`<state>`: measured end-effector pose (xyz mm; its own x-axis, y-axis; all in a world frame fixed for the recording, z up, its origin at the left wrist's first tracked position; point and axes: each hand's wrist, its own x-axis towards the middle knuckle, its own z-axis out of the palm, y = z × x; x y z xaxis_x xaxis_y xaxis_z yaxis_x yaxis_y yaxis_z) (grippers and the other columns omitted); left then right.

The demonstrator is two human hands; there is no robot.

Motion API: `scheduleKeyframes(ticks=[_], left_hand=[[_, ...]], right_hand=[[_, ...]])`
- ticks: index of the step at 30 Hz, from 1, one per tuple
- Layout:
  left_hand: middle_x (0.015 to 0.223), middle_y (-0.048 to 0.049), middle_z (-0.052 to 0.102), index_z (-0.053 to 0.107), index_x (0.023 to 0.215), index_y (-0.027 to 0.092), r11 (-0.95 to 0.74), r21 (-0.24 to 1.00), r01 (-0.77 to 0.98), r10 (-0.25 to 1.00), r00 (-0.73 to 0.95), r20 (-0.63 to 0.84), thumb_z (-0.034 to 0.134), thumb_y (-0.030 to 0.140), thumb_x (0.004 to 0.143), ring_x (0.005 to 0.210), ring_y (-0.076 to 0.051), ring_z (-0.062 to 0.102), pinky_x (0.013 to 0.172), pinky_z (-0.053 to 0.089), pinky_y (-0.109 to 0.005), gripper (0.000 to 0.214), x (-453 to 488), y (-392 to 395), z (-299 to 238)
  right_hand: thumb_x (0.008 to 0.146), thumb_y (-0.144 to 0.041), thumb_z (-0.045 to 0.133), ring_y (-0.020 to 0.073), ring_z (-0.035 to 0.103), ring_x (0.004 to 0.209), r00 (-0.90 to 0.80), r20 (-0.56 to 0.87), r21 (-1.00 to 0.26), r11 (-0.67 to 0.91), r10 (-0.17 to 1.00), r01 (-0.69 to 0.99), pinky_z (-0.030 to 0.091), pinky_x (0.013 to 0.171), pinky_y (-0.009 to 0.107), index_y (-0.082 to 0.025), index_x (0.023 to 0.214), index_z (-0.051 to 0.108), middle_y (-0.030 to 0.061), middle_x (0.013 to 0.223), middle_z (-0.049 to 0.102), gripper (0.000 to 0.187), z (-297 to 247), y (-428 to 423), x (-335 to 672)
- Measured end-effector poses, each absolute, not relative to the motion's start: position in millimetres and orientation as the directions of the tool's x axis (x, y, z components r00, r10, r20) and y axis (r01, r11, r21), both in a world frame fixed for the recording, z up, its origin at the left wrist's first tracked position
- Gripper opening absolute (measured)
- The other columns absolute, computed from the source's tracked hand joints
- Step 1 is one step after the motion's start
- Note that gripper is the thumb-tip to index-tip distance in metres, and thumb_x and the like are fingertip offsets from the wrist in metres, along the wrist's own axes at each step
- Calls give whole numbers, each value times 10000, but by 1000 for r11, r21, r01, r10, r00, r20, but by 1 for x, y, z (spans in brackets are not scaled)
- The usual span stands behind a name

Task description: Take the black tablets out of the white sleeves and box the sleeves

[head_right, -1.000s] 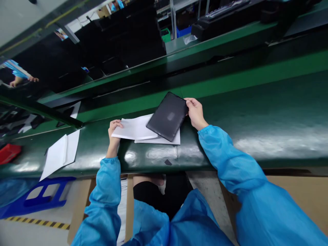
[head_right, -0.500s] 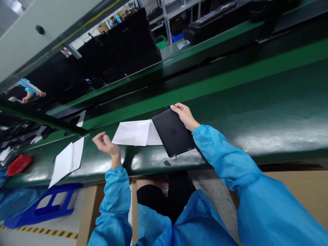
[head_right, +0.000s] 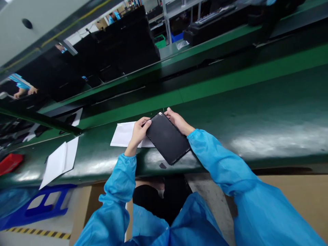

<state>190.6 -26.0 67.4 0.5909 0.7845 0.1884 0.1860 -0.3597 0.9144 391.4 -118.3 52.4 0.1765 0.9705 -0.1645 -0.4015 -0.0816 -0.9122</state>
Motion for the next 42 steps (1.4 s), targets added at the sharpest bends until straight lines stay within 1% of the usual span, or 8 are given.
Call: scheduleKeyframes(ticks=[5,9,12,15,19,27,35,42], left_hand=[[757,10,639,677,1044,209,-219,963,154,941,293,167,670,591,972,659,-132,592,571,476,-226,389,168,-15,50],[750,38,552,582,1143,237,-150,978,142,984,121,133,546,626,1036,556,-110,499,500,419,-232,405,149,-6,41],[832,1,604,561,1142,239,-291,930,227,945,220,242,550,613,1041,705,-148,583,638,503,-271,388,137,-9,41],[892,-38,623,564,977,231,-537,735,415,829,422,367,703,580,954,893,-214,597,847,522,-362,376,124,-17,44],[863,-42,601,500,820,243,-683,490,542,722,599,346,788,546,873,946,-263,538,922,451,-427,422,111,-22,42],[972,-67,668,596,904,235,-715,398,575,690,674,264,789,464,885,1040,-296,541,933,404,-430,300,107,-26,36],[1027,-90,681,624,905,229,-722,316,615,687,690,227,793,421,856,1053,-313,555,931,406,-452,260,116,-33,35],[866,-63,674,598,769,225,-709,315,631,704,662,258,671,180,851,970,-277,596,901,419,-430,118,125,-39,35]], right_hand=[[858,-918,570,332,770,974,132,-153,-879,-74,979,-471,643,818,456,-229,989,725,118,970,788,718,59,-126,401],[773,-764,802,338,763,1053,164,-86,-903,-7,983,-430,639,888,488,-258,1084,730,91,1052,801,599,52,-125,394],[622,-515,963,304,759,1032,225,-75,-935,10,972,-355,634,907,456,-276,1084,711,41,1047,803,578,42,-120,387],[630,-435,912,282,752,992,342,-72,-950,39,937,-309,635,883,431,-272,1052,690,22,990,789,504,37,-116,389],[613,-399,844,263,736,972,422,-72,-955,59,904,-289,624,869,397,-269,1007,673,16,941,766,449,36,-113,400],[665,-366,757,270,728,1007,543,-90,-949,94,835,-302,647,830,405,-283,1014,669,15,984,764,369,28,-108,412],[720,-401,706,281,729,1001,536,-109,-959,54,837,-279,646,787,401,-279,1096,690,27,1017,771,395,23,-107,415],[775,-454,724,298,699,1060,609,-63,-977,76,790,-201,637,847,429,-297,1152,688,37,1050,754,410,12,-103,418]])
